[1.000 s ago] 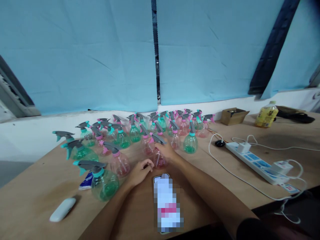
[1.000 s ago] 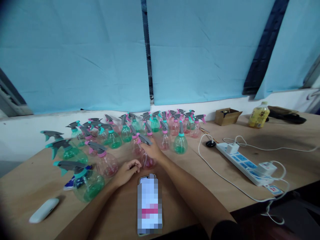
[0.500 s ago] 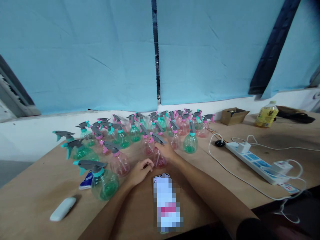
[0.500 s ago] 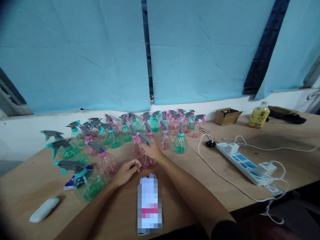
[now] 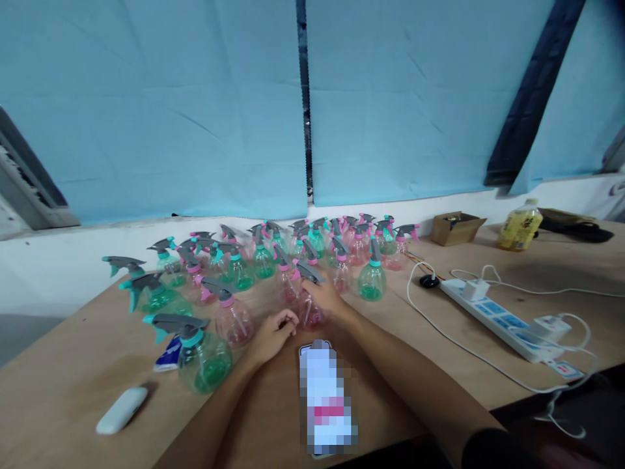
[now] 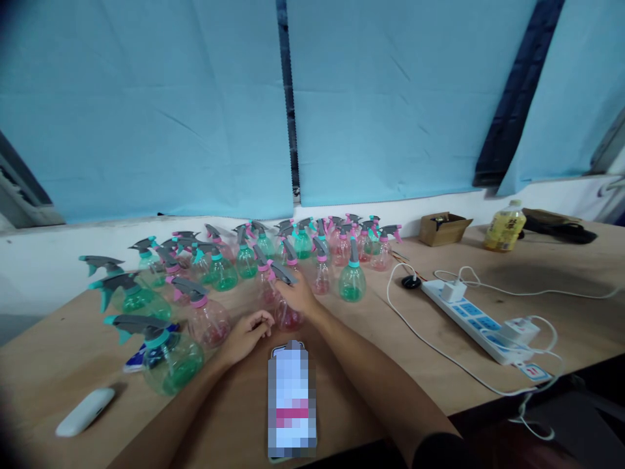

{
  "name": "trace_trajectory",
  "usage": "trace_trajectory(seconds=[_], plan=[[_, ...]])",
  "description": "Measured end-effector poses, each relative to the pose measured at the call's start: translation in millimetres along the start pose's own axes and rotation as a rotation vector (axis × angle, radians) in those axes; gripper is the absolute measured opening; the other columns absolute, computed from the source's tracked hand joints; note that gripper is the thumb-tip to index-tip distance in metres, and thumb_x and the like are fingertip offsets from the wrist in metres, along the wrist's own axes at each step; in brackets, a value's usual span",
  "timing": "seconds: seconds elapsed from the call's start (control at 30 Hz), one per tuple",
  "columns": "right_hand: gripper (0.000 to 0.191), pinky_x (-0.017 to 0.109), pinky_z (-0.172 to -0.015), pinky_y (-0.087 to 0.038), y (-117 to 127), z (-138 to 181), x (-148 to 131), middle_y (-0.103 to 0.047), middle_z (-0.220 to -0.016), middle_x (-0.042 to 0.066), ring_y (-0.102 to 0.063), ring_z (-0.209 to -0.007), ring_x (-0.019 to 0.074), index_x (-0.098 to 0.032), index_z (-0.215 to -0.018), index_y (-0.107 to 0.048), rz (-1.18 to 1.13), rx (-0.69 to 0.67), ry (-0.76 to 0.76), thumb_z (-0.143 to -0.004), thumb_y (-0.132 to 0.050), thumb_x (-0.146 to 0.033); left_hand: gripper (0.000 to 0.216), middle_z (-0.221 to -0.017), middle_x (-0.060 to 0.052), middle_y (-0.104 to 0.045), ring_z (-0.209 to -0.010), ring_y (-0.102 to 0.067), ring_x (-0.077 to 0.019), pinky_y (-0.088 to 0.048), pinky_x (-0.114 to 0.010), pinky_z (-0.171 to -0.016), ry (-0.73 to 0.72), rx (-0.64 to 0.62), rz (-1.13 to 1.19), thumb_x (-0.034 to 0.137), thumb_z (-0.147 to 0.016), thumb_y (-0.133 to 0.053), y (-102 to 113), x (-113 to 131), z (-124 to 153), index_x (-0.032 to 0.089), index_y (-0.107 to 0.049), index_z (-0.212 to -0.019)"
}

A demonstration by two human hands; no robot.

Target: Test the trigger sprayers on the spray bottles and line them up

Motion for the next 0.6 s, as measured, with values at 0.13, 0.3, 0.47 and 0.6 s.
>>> trace_trajectory(seconds=[0.13, 0.3, 0.47, 0.6], plan=[[0.021, 0.026, -0.067, -0.045, 3, 7, -5, -0.058, -0.079, 0.0, -0.056, -0.072, 0.0155, -0.022, -0.102, -0.061, -0.038, 0.05, 0.079, -0.084, -0.057, -0.033, 0.019, -0.073, 0.001, -0.064, -0.072, -0.059, -0.0167, -0.042, -0.026, -0.07, -0.007, -0.001, -0.011, 0.031, -0.087, -0.046, 0, 1, 1, 0.02, -0.062, -0.088], [0.018, 0.027, -0.074, -0.045, 9, 11, -16, -0.057, -0.084, 0.0, -0.055, -0.077, 0.0145, -0.021, -0.099, -0.057, 0.033, 0.157, 0.196, -0.088, -0.055, -0.035, 0.019, -0.076, 0.001, -0.066, -0.073, -0.059, -0.0168, -0.042, -0.025, -0.072, 0.006, -0.027, -0.042, 0.031, -0.086, -0.047, 0, 7, 3, 0.02, -0.063, -0.088], [0.016, 0.025, -0.061, -0.043, 7, 6, -44, -0.059, -0.07, -0.002, -0.055, -0.062, 0.0133, -0.02, -0.092, -0.058, -0.017, 0.108, 0.22, -0.089, -0.056, -0.035, 0.02, -0.077, 0.0, -0.067, -0.078, -0.061, -0.0177, -0.043, -0.026, -0.076, 0.009, -0.048, -0.039, 0.033, -0.086, -0.049, -2, 7, 4, 0.019, -0.063, -0.088], [0.019, 0.026, -0.062, -0.044, 4, -4, -85, -0.061, -0.072, -0.001, -0.055, -0.064, 0.0136, -0.02, -0.092, -0.059, 0.0, 0.294, 0.305, -0.091, -0.054, -0.038, 0.023, -0.08, 0.0, -0.069, -0.078, -0.062, -0.0183, -0.044, -0.027, -0.077, 0.013, -0.044, -0.04, 0.036, -0.087, -0.05, -5, 2, 2, 0.019, -0.066, -0.088]])
Point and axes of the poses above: each hand's wrist, its own z-axis away from the middle knuckle, its own y-axis out of the back of the hand, x = y × z, the point moved 3 cm from there along -z, towards the middle knuckle
